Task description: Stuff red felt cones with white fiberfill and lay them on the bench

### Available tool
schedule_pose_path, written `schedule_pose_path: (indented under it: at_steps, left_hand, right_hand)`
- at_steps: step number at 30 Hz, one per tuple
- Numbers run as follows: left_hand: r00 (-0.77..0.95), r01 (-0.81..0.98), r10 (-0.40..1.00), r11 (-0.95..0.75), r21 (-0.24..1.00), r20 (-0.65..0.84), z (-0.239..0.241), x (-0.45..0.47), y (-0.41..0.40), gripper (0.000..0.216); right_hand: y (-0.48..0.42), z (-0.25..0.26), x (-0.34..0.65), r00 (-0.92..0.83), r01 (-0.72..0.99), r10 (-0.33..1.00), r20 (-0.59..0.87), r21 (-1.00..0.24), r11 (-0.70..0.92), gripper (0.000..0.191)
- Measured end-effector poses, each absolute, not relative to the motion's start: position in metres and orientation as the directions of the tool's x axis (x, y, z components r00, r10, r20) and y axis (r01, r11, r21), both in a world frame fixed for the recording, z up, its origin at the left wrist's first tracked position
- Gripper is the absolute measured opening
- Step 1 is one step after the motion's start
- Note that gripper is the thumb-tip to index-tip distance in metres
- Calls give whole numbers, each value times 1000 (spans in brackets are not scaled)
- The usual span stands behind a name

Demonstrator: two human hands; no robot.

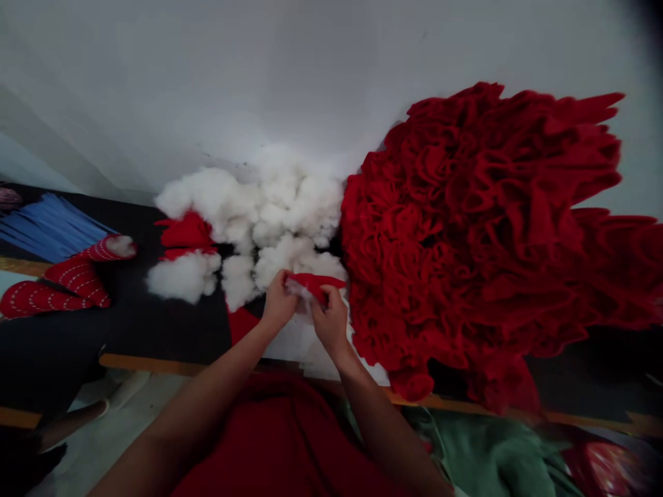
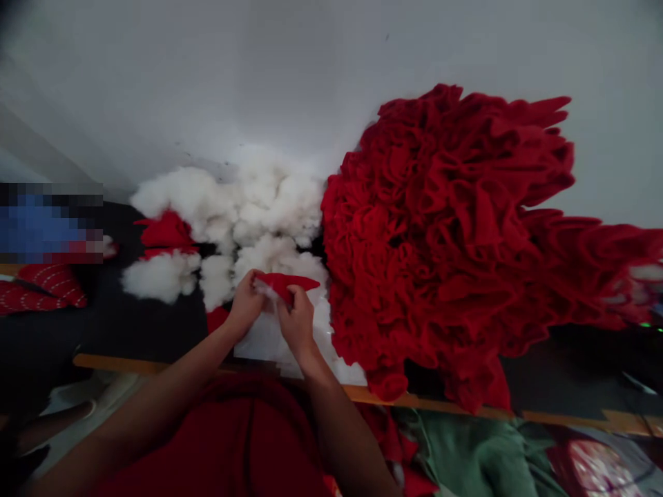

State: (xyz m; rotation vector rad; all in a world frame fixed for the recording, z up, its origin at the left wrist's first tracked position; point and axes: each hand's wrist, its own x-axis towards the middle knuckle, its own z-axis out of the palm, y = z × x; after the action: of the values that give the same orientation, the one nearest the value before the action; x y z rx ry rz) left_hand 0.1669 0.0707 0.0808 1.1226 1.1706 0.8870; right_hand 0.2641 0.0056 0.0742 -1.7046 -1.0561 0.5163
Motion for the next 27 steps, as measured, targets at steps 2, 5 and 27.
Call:
schedule_pose_path:
  at_steps: [2, 5, 27]
  left_hand:
    - [123, 118, 963, 226, 967, -240, 76, 165, 78, 24]
    - [85, 152, 984, 142, 978, -156, 73, 161, 84, 22]
    - [563, 305, 825, -147, 941, -54, 87, 151, 79, 33]
  right_hand:
    - [3, 73, 256, 541, 348, 833, 117, -933, -95, 17]
    - [3, 70, 254, 614, 221, 789, 22, -965, -144, 15]
    - [20, 71, 272, 596, 413, 791, 140, -898, -151, 21]
